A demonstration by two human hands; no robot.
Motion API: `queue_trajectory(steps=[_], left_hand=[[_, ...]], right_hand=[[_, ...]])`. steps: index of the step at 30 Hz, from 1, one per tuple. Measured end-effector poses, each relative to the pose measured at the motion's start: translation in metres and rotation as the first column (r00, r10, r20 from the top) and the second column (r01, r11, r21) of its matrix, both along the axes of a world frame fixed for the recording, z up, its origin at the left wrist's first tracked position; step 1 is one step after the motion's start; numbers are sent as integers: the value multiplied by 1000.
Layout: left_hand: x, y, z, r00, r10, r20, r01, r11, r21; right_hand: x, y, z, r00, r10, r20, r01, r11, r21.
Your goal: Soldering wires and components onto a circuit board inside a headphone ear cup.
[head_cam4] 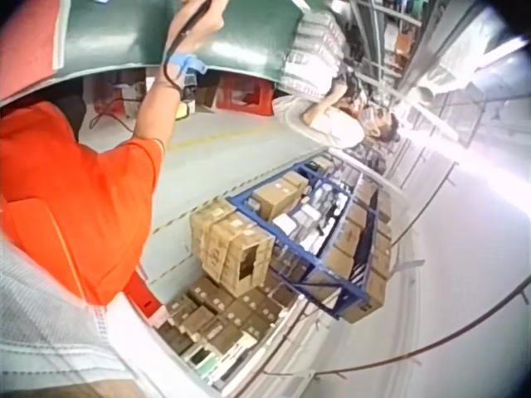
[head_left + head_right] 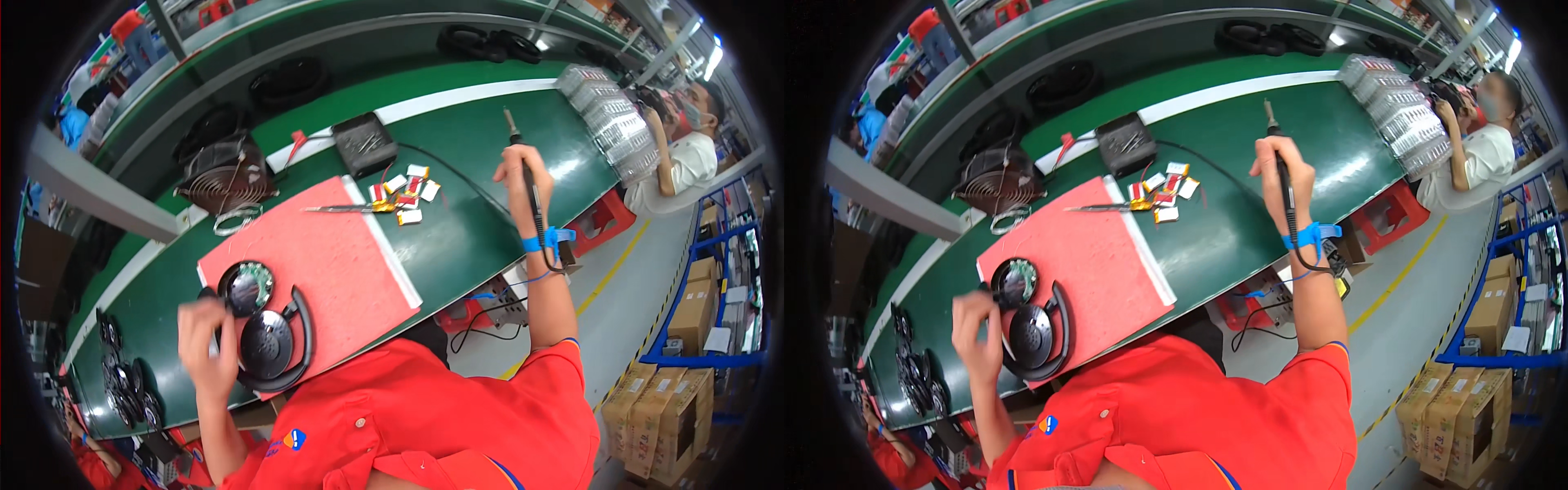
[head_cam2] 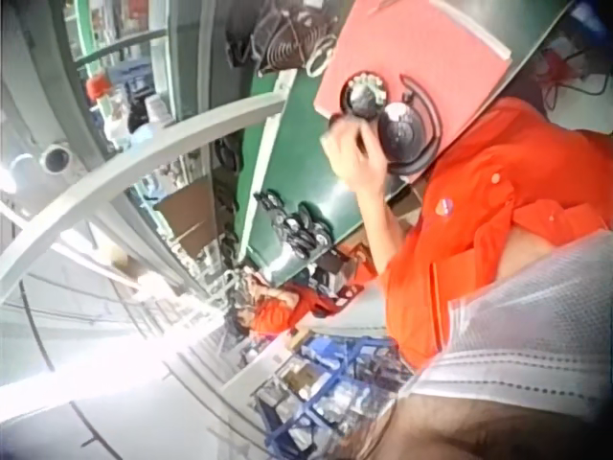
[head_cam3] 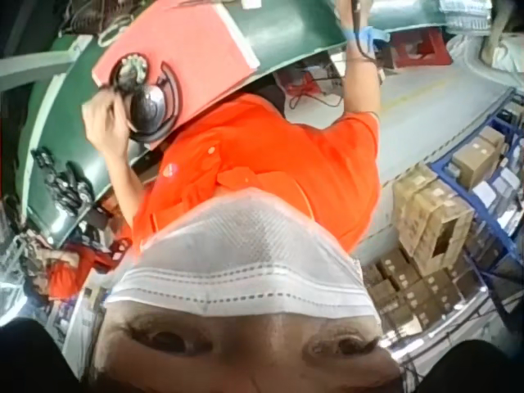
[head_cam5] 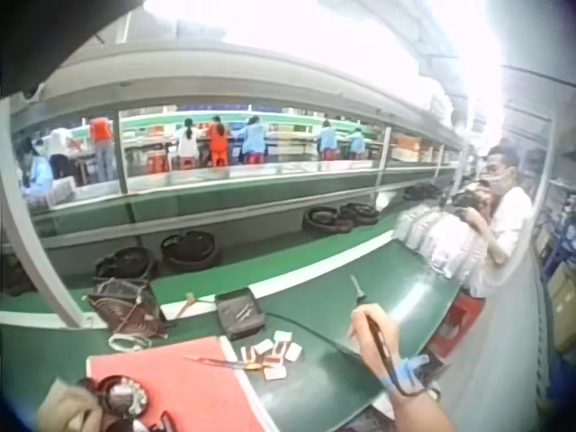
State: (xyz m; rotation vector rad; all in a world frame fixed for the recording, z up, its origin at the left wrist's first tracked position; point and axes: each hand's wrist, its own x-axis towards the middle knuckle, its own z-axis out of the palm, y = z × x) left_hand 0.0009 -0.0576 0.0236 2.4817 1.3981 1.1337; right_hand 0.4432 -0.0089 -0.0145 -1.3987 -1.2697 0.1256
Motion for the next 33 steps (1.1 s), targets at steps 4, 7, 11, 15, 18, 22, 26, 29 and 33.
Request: queue_trajectory(steps=[4, 7, 11, 15, 18, 22, 26, 29, 33], left_hand=[[-9, -57, 6, 998, 22, -51, -44, 885, -464], [-4, -74, 13, 987, 36, -154, -96, 912, -398], [3, -102, 2, 954, 179, -242, -269, 867, -419], [-17, -117, -39, 919, 183, -350, -255, 951, -172], [-3, -119, -35, 896, 258, -361, -350, 911, -218], [3, -106, -12, 885, 233, -402, -314, 938, -148], [36, -47, 59, 921, 180, -346, -261, 944, -202], [54, 27, 105, 905, 99, -415, -201, 957, -209], [138, 152, 116, 962, -186, -201, 144, 967, -210]], right_hand=[[41, 36, -3, 942, -41, 333, 41, 999, 6], [77, 82, 16, 809, -30, 587, 37, 999, -1], [122, 169, 4, 800, -38, 599, 156, 977, -147], [158, 251, -30, 734, -118, 668, 257, 960, -114], [173, 290, -42, 695, -248, 675, 390, 918, -65], [189, 324, -48, 703, -178, 689, 410, 893, -188], [195, 322, -34, 676, -166, 718, 343, 933, -107], [199, 312, -30, 678, -113, 726, 240, 968, -74], [198, 279, -18, 591, -85, 802, 126, 992, 12]])
